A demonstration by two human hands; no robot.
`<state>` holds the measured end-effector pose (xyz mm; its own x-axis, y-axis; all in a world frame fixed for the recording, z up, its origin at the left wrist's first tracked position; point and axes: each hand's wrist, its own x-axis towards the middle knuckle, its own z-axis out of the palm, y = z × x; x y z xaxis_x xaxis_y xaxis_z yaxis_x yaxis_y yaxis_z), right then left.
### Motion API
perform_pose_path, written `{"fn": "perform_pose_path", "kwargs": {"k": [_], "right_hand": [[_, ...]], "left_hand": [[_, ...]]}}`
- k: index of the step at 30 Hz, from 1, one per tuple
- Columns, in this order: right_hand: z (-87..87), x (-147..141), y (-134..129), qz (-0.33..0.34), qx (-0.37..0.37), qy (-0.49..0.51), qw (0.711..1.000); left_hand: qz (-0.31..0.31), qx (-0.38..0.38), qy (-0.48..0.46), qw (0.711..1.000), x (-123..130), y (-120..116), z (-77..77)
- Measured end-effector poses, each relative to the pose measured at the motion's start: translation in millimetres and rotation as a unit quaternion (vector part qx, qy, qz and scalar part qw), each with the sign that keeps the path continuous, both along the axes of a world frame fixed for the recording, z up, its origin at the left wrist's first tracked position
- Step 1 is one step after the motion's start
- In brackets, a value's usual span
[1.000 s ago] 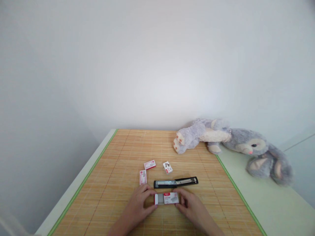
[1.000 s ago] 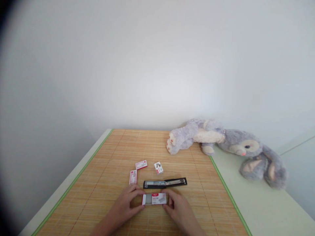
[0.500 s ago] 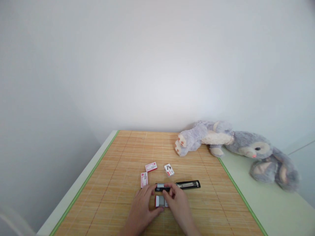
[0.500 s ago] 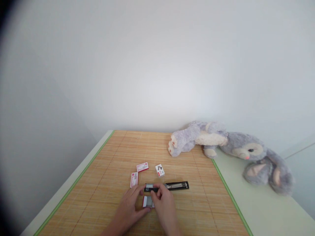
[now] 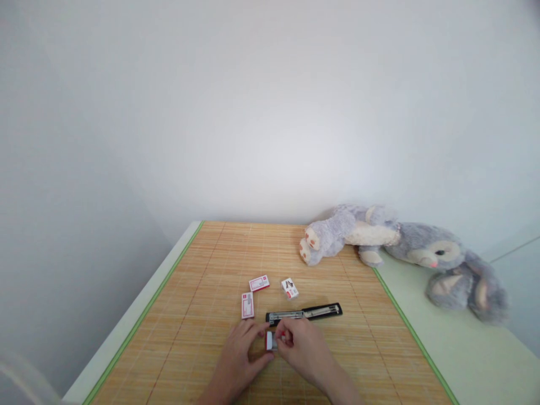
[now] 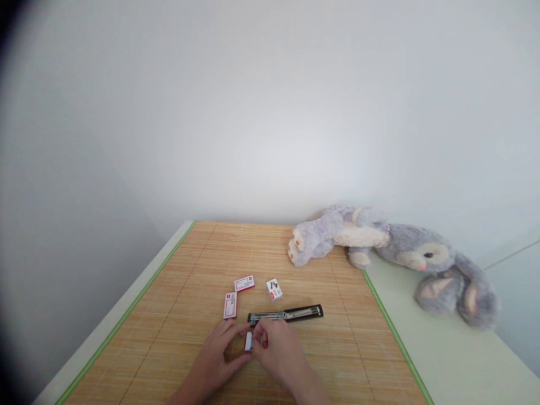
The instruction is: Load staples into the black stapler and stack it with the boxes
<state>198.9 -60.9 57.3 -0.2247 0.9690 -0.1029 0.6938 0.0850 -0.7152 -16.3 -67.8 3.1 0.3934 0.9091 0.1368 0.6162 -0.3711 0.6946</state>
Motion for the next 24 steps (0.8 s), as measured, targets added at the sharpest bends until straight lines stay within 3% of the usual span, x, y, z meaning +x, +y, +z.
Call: {"fn": "perform_pose_path", "kwargs": {"k": [7,24], "right_hand": [[-5.6,-1,-2,0.021,-0.007,-0.089,0.996],[-3.7,3,8,0.003,-0.036,-0.081,0.996]], "left_hand": [[-0.014,-0.01,0.01,1.0,3,4,9.5],[-0.011,-0.015,0.018,1.0,4,8,13.5]]}}
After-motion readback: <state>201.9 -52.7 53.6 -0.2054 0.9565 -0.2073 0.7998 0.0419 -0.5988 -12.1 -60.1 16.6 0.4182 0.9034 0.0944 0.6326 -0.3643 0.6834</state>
